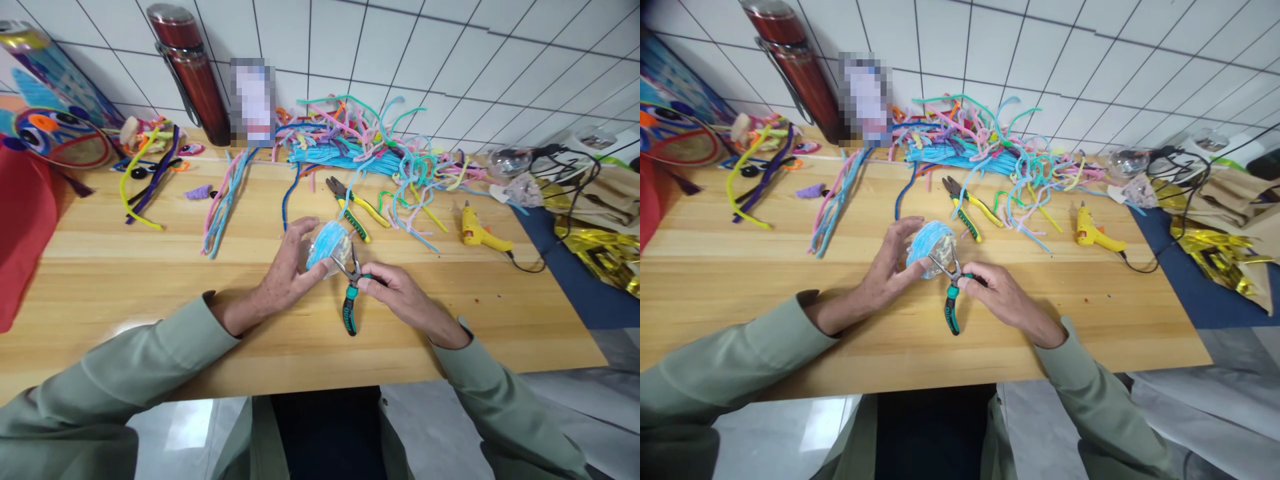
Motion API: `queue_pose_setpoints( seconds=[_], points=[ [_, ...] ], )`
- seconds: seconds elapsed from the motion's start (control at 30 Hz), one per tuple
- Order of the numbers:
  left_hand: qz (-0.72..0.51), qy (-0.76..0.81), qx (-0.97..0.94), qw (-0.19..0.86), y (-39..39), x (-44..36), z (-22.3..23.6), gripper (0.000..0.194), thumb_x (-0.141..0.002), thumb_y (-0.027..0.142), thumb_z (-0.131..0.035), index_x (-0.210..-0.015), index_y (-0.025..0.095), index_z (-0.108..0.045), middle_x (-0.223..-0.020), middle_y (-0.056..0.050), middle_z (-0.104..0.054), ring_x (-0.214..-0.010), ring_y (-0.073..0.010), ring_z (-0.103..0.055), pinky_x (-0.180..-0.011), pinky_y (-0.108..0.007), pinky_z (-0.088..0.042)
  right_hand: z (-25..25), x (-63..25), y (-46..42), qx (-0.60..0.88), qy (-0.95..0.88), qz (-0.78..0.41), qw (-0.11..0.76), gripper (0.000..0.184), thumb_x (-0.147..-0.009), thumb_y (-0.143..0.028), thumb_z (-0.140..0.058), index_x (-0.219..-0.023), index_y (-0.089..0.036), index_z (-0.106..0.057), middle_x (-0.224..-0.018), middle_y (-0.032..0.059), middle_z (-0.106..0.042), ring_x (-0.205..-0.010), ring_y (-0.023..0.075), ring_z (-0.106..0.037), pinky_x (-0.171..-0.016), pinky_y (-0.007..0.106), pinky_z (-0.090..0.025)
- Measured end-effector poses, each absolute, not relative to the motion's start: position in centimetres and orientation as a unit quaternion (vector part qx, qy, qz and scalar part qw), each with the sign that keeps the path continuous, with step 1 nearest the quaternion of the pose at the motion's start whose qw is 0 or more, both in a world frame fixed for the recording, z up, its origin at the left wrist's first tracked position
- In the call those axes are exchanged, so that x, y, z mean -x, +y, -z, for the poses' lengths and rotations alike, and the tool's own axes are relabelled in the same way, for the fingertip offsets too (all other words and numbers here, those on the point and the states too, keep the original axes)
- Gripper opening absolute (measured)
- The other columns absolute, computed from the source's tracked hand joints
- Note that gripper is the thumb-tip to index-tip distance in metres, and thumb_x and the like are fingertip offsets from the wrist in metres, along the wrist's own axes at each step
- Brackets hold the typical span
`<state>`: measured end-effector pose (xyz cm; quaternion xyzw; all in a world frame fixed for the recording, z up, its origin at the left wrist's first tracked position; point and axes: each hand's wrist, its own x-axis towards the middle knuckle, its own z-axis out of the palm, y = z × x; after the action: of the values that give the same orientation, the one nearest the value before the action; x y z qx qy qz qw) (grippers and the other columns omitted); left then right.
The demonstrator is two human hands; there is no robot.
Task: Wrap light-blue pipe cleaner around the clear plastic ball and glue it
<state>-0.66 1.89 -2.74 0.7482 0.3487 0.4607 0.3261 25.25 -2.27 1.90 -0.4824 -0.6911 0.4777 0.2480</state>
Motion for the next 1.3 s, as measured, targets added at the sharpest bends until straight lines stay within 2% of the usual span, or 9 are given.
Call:
queue_pose_setpoints(
  seconds=[0.37,0.53,0.73,0.9,1.0,1.17,1.3],
  points=[
    [-0.458,0.361,-0.740,0.336,1.9,0.8,2.9,0.061,-0.102,0.043,-0.069,-0.154,0.029,-0.041,-0.157,-0.014,-0.049,-0.151,-0.0336,-0.050,-0.129,-0.059,-0.042,-2.1,-26.1,-2.2,0.469,-0.693,-0.495,0.237,0.032,-0.104,-0.050,-0.062,-0.093,-0.021,-0.072,-0.083,0.0006,-0.066,-0.075,0.0172,-0.054,-0.070,0.030,-0.042],
    [-0.460,0.356,-0.744,0.328,2.1,0.8,3.0,0.059,-0.102,0.041,-0.069,-0.153,0.029,-0.041,-0.155,-0.014,-0.050,-0.152,-0.0338,-0.049,-0.129,-0.060,-0.041,-2.6,-27.6,-2.7,0.489,-0.673,-0.485,0.271,0.029,-0.101,-0.050,-0.067,-0.098,-0.022,-0.072,-0.092,0.0027,-0.072,-0.086,0.0202,-0.062,-0.081,0.032,-0.048],
    [-0.459,0.351,-0.747,0.328,2.3,0.7,3.3,0.059,-0.102,0.041,-0.069,-0.152,0.028,-0.040,-0.156,-0.015,-0.049,-0.152,-0.0341,-0.048,-0.128,-0.061,-0.042,-2.1,-31.9,-3.8,0.588,-0.661,-0.371,0.282,0.024,-0.098,-0.045,-0.066,-0.093,-0.023,-0.073,-0.087,0.0012,-0.073,-0.082,0.0208,-0.064,-0.077,0.032,-0.047],
    [-0.467,0.347,-0.751,0.314,2.5,0.6,3.5,0.058,-0.101,0.042,-0.069,-0.150,0.027,-0.042,-0.154,-0.016,-0.051,-0.151,-0.0344,-0.049,-0.128,-0.061,-0.042,-1.0,-33.9,-4.0,0.624,-0.693,-0.252,0.259,0.023,-0.097,-0.042,-0.065,-0.092,-0.025,-0.080,-0.097,0.0060,-0.079,-0.093,0.0270,-0.071,-0.088,0.040,-0.051],
    [-0.469,0.346,-0.749,0.314,2.6,0.5,3.6,0.059,-0.100,0.042,-0.069,-0.150,0.025,-0.042,-0.154,-0.016,-0.051,-0.151,-0.0347,-0.049,-0.128,-0.061,-0.042,-0.8,-33.8,-3.9,0.624,-0.712,-0.203,0.252,0.024,-0.096,-0.041,-0.066,-0.093,-0.025,-0.083,-0.096,0.0080,-0.079,-0.093,0.0277,-0.071,-0.088,0.043,-0.052],
    [-0.474,0.348,-0.745,0.314,2.7,0.3,3.7,0.059,-0.100,0.042,-0.069,-0.149,0.023,-0.042,-0.153,-0.017,-0.052,-0.149,-0.0345,-0.051,-0.127,-0.060,-0.043,-0.7,-33.8,-3.3,0.637,-0.697,-0.175,0.278,0.023,-0.094,-0.041,-0.067,-0.096,-0.025,-0.083,-0.099,0.0091,-0.080,-0.090,0.0261,-0.071,-0.084,0.041,-0.053],
    [-0.493,0.348,-0.739,0.299,2.8,0.0,3.9,0.058,-0.098,0.042,-0.069,-0.147,0.023,-0.045,-0.149,-0.016,-0.056,-0.144,-0.0334,-0.056,-0.123,-0.058,-0.047,-0.3,-33.9,-2.6,0.664,-0.637,-0.186,0.345,0.030,-0.090,-0.050,-0.069,-0.093,-0.022,-0.081,-0.096,0.0086,-0.080,-0.088,0.0255,-0.070,-0.083,0.040,-0.053]
  ],
)
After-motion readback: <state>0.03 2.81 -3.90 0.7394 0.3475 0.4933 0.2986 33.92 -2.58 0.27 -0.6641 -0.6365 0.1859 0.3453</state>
